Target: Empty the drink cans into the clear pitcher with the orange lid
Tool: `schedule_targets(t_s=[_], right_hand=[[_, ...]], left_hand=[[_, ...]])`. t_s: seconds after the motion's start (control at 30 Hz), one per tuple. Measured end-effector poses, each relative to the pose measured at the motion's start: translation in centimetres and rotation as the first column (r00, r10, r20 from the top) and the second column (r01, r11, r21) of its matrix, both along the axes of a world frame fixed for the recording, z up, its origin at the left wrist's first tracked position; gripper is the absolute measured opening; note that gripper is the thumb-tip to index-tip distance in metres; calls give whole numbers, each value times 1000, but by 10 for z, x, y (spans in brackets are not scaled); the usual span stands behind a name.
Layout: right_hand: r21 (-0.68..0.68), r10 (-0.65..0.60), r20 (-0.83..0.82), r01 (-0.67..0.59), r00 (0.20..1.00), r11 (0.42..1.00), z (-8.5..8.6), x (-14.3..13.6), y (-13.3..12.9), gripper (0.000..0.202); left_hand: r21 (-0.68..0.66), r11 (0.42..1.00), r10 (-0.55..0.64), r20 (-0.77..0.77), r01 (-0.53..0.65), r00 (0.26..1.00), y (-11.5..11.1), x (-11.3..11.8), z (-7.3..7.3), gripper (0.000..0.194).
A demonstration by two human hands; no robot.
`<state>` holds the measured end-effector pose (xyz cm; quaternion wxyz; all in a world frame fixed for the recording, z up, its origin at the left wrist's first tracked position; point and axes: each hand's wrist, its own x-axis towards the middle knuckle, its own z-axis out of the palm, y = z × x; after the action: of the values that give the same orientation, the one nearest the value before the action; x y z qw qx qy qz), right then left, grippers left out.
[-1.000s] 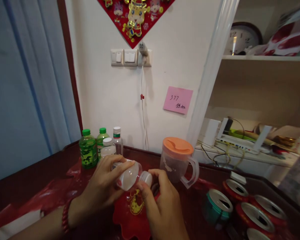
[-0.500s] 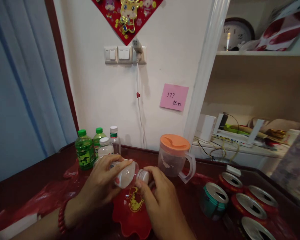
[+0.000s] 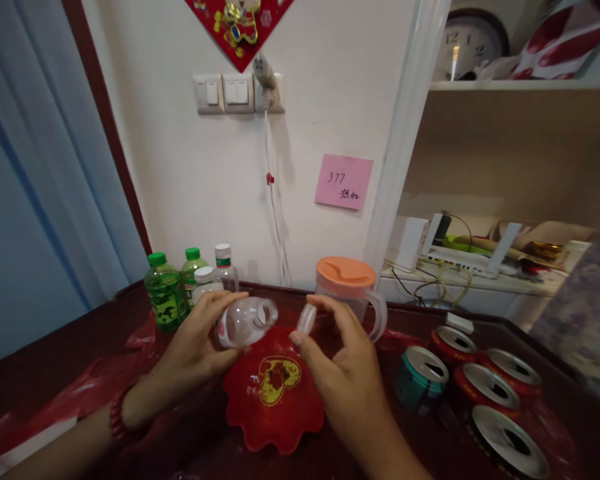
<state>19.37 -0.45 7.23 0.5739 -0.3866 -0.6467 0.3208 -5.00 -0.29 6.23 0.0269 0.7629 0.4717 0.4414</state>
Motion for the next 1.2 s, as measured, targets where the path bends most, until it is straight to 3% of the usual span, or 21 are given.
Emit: schedule_targets(t_s=[0.1, 0.2, 0.27, 0.33, 0.4, 0.43, 0.5, 0.57, 0.9, 1.07, 1.13, 1.17, 1.2], right_hand=[[-76, 150, 109, -143, 983, 987, 13, 2, -13, 32], [-152, 370, 332, -338, 867, 929, 19, -6, -31, 28], [-227, 519, 541, -479, 662, 848, 13, -19, -40, 35], [-307, 537, 784, -558, 311, 771, 0, -38, -47, 34], [-353, 474, 850, -421, 228, 835, -12, -58, -51, 20], [-352, 422, 901, -397, 103, 848, -17, -66, -53, 22], [-339, 353, 934, -452, -56, 825, -21, -78, -55, 22], [-348, 325, 936, -509, -138, 787, -20, -84, -56, 21], [-367, 305, 930, -456, -207, 811, -27, -87, -58, 24], [-370, 299, 928, -481, -220, 795, -12, -80, -55, 25], [-324, 299, 945, -503, -131, 801, -4, -69, -51, 26], [-257, 294, 956, -510, -8, 821, 1, -61, -49, 27], [-158, 277, 945, -501, 173, 851, 5, -51, -46, 27]], left_hand=[[-201, 976, -26, 282, 86, 959, 2, 4, 2, 65], [-358, 892, -45, 541, 278, 840, 5, 10, -6, 68], [-392, 854, -45, 599, 342, 800, 7, 14, -15, 68], [-392, 850, -60, 594, 353, 802, 10, 15, -27, 67], [-382, 862, -73, 557, 334, 827, 14, 15, -38, 67], [-379, 873, -71, 526, 308, 848, 16, 15, -43, 68], [-377, 892, -56, 454, 248, 889, 18, 14, -51, 68], [-371, 902, -55, 411, 222, 910, 19, 14, -55, 69], [-401, 860, -126, 432, 315, 893, 18, 19, -61, 79], [-421, 849, -134, 415, 320, 900, 14, 24, -56, 72], [-418, 846, -140, 427, 332, 894, 14, 26, -56, 69], [-411, 849, -135, 437, 331, 889, 14, 26, -56, 68], [-406, 851, -133, 448, 334, 884, 14, 26, -56, 67]])
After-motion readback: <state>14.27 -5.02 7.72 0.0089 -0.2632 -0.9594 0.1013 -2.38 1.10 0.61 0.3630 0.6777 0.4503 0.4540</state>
